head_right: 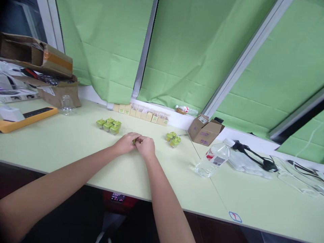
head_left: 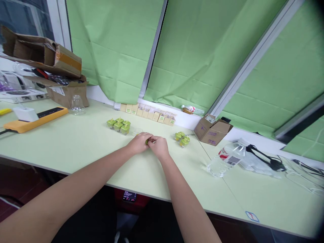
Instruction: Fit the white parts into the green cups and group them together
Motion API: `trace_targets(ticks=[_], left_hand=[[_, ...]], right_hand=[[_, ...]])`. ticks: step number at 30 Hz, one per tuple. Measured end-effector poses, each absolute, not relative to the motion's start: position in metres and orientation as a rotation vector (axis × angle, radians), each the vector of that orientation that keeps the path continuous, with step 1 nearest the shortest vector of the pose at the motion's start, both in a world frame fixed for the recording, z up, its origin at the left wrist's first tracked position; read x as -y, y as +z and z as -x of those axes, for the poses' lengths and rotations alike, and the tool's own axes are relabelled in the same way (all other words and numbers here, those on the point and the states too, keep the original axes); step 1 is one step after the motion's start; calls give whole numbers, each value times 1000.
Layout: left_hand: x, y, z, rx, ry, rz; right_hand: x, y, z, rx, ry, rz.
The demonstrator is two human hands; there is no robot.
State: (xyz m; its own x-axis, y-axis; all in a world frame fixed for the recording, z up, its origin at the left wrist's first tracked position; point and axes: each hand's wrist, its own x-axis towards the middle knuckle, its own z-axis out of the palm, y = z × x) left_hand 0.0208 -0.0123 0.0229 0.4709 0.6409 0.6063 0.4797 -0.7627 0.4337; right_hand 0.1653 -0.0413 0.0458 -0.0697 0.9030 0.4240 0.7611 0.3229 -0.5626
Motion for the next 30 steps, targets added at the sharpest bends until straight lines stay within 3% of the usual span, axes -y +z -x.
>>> trace_targets(ticks=[9, 23, 30], left_hand=[[10, 22, -21, -1003, 1228, -2516], [7, 23, -20, -1016, 1195, -2495], [7, 22, -21, -1021, 1186, -2518]], right_hand=[[38, 35, -160, 1805, 130, 1422], [31, 40, -173, 1845, 534, 1317], [31, 38, -171, 1784, 531, 1341]])
